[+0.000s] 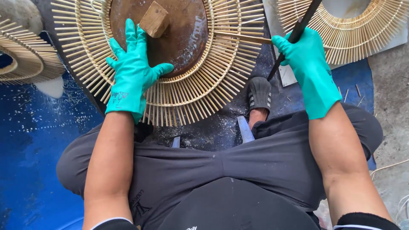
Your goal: Trim and assemble bamboo slats around a circular frame to create a mirror frame.
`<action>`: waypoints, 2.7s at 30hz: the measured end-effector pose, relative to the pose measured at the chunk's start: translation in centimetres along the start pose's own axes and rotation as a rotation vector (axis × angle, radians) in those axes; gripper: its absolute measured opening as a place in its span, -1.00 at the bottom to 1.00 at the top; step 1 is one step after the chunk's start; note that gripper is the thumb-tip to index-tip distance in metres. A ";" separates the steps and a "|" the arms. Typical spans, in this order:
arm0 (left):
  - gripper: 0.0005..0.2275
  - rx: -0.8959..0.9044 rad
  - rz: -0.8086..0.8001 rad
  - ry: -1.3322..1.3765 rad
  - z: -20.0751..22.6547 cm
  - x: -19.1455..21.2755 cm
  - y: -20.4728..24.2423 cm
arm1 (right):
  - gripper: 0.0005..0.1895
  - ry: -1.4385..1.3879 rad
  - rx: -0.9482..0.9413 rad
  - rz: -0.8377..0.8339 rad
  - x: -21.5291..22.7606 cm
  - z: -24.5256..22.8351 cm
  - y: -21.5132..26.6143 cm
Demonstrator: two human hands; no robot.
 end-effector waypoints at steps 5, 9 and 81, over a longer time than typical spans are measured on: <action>0.11 -0.104 0.059 0.017 -2.0 -0.7 -0.5 | -0.63 -0.010 -0.033 -0.054 0.6 -0.9 0.6; -0.03 -0.095 0.043 0.003 -2.4 -0.1 -0.2 | -0.64 -0.024 0.009 0.008 2.0 -1.4 0.3; 0.16 0.084 0.000 0.043 1.6 0.8 -1.2 | -0.63 0.043 -0.040 0.016 0.6 -1.6 -0.4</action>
Point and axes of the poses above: each hand's wrist, its own y-axis away from the middle knuckle, its own x-axis out of the back of the hand, z = x × y, the point moved 3 cm from there along -y, towards the middle knuckle, and after that the axes turned 1 degree about -z, right-handed, at the moved point
